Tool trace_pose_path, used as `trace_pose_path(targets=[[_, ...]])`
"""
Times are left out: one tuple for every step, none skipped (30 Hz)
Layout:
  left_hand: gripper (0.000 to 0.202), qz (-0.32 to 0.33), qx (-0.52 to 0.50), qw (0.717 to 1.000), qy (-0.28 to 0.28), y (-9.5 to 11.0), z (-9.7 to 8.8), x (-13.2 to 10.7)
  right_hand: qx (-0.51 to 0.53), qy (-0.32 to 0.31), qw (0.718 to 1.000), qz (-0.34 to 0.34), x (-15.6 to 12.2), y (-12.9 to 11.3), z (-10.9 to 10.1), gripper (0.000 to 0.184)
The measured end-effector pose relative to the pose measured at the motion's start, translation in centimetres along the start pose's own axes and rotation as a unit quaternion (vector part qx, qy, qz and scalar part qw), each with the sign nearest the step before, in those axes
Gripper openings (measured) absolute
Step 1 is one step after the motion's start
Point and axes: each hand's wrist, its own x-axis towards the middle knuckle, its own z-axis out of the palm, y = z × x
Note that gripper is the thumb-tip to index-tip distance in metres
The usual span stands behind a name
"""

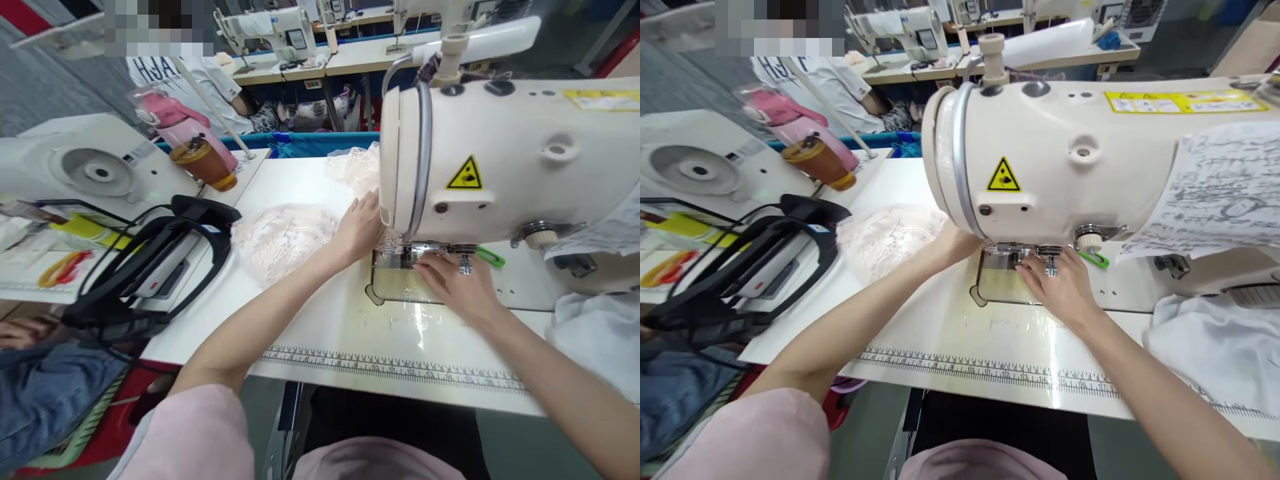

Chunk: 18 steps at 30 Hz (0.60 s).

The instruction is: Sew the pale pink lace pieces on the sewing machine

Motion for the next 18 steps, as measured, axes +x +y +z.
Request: trace_pose_path(targets=[[0.038,-0.017,0.018,1.0,0.002,0.1,-0.7,-1.1,-0.001,-0.002,1.0,-0.002,-0.1,0.0,0.1,0.032],[0.04,-0.033,0.038,0.999,0.004,0.3,-1.4,-2.6,-0.003,-0.002,1.0,-0.006,-0.1,0.1,0.1,0.033],[0.043,-0.064,0.088,0.994,0.005,0.4,-2.2,-4.2,-0.003,-0.002,1.0,-0.011,-0.2,0.1,0.2,0.033],[0.046,-0.095,0.133,0.987,0.007,0.4,-3.0,-5.9,-0.003,0.0,1.0,-0.017,-0.2,0.0,0.3,0.032],[0.05,-0.129,0.165,0.978,0.008,0.4,-3.6,-7.6,-0.002,0.005,1.0,-0.024,-0.3,0.0,0.3,0.031],[0.052,-0.155,0.181,0.971,-0.002,0.3,-4.1,-9.2,-0.001,0.011,0.999,-0.032,-0.3,-0.1,0.3,0.029],[0.049,-0.163,0.186,0.969,-0.015,0.2,-4.5,-10.6,-0.002,0.015,0.999,-0.038,-0.3,-0.1,0.3,0.027],[0.045,-0.152,0.182,0.971,-0.026,0.3,-4.6,-11.8,-0.006,0.019,0.999,-0.043,-0.2,-0.2,0.3,0.025],[0.041,-0.13,0.171,0.976,-0.035,0.4,-4.7,-12.8,-0.012,0.023,0.999,-0.046,-0.2,-0.2,0.3,0.023],[0.038,-0.103,0.155,0.982,-0.039,0.7,-4.6,-13.6,-0.02,0.029,0.998,-0.047,-0.2,-0.2,0.3,0.022],[0.037,-0.073,0.133,0.988,-0.042,1.3,-4.5,-14.2,-0.027,0.035,0.998,-0.046,-0.2,-0.3,0.3,0.022],[0.038,-0.04,0.106,0.993,-0.045,2.0,-4.4,-14.6,-0.029,0.038,0.998,-0.044,-0.1,-0.3,0.3,0.022],[0.04,-0.013,0.074,0.996,-0.048,2.9,-4.4,-14.8,-0.026,0.039,0.998,-0.041,-0.1,-0.3,0.4,0.023],[0.041,0.016,0.035,0.998,-0.054,3.8,-4.5,-14.9,-0.02,0.037,0.998,-0.037,-0.1,-0.3,0.4,0.023],[0.04,0.046,-0.012,0.997,-0.059,4.8,-4.7,-14.8,-0.01,0.032,0.999,-0.032,-0.1,-0.3,0.4,0.023],[0.039,0.077,-0.062,0.992,-0.076,5.7,-5.0,-14.7,-0.004,0.027,0.999,-0.028,-0.1,-0.4,0.4,0.023],[0.038,0.106,-0.107,0.984,-0.091,6.5,-5.3,-14.4,0.0,0.023,0.999,-0.023,0.0,-0.4,0.4,0.023],[0.035,0.122,-0.14,0.978,-0.095,7.2,-5.5,-14.1,0.0,0.022,1.0,-0.019,0.0,-0.4,0.3,0.023]])
